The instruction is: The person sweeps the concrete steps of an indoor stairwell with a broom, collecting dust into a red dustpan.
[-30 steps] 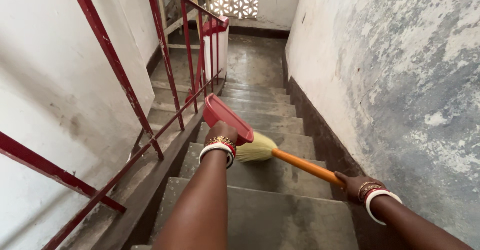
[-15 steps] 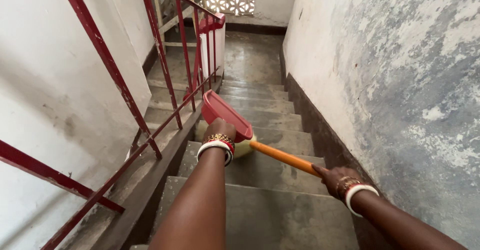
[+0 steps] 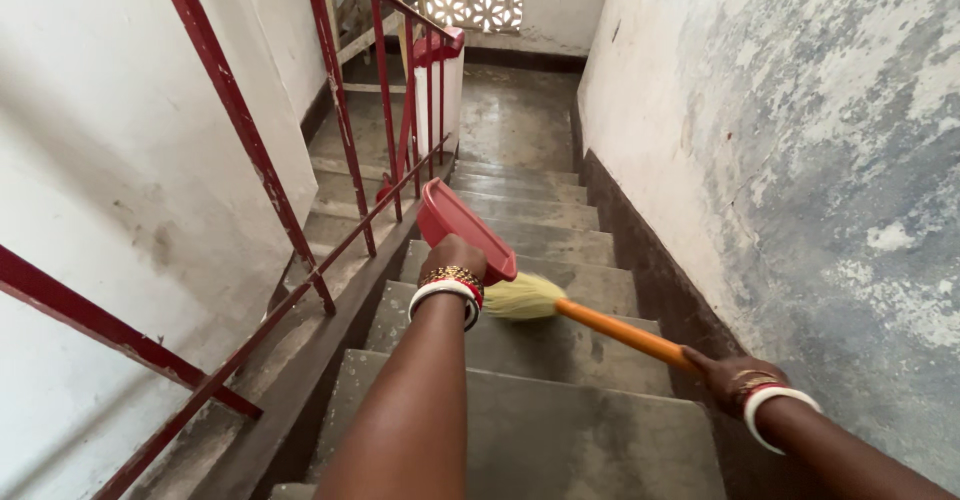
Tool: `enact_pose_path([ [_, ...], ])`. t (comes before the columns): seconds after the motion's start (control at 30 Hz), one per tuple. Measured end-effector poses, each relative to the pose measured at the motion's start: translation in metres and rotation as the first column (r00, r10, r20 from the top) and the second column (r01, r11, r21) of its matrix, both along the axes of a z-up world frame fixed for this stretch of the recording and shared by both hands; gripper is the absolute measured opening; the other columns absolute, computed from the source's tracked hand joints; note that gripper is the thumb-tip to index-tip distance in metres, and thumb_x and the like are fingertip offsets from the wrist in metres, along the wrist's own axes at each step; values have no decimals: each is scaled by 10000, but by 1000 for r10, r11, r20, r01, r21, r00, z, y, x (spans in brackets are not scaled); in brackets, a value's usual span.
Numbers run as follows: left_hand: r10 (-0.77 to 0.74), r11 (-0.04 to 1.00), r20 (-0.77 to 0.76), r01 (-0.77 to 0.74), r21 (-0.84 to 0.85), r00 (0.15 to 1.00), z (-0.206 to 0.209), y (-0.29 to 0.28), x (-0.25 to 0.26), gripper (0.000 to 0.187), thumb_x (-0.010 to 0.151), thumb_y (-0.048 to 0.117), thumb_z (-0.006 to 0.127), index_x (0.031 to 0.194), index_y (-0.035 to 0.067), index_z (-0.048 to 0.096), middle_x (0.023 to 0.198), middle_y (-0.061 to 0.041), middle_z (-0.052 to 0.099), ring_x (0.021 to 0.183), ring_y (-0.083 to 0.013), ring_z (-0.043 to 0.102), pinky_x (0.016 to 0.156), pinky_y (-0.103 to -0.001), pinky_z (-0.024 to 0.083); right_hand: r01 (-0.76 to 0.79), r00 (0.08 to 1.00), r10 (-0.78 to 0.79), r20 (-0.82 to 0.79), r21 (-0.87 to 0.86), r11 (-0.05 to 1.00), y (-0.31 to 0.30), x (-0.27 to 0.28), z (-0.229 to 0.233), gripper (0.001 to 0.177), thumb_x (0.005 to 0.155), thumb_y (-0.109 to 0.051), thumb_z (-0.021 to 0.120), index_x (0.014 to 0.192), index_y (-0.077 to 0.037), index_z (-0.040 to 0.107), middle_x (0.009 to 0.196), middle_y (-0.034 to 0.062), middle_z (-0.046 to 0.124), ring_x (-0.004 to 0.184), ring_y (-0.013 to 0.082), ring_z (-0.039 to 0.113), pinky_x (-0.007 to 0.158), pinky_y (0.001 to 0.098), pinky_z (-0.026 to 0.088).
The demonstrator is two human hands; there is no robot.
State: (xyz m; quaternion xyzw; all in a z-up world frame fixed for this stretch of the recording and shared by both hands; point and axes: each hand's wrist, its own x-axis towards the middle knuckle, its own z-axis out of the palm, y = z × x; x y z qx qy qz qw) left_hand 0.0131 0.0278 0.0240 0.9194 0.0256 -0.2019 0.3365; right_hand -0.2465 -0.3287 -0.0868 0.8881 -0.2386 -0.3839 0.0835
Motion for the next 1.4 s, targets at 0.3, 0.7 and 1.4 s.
enact_pose_path([
  [0.3,-12,1000,-10,12,-11,1000,7,-1,-2,391,942,270,574,1234,44,700,1282,-262,658,1224,-403,641,1044,-482,515,337,840,-497,219,507,793,-80,-51,-87,417,979,-292,599,1371,-147,595,874,117,765,725,248,683,632,408,536],
  [0.7,-27,1000,-28,27,-9,999,17,-2,-6,397,951,277,567,1243,41,694,1283,-261,665,1218,-405,651,1045,-479,521,628,307,-885,-349,773,-87,85,0,-72,247,1028,-214,619,1167,-82,463,674,68,541,524,197,532,480,359,495],
  [1.4,-37,999,-20,38,35,999,4,0,-1,388,952,266,560,1244,54,702,1282,-256,670,1223,-394,653,1041,-478,523,47,999,-44,22,-153,987,-12,9,38,607,1094,-264,335,1576,-623,250,1294,69,688,1105,220,752,905,431,621],
])
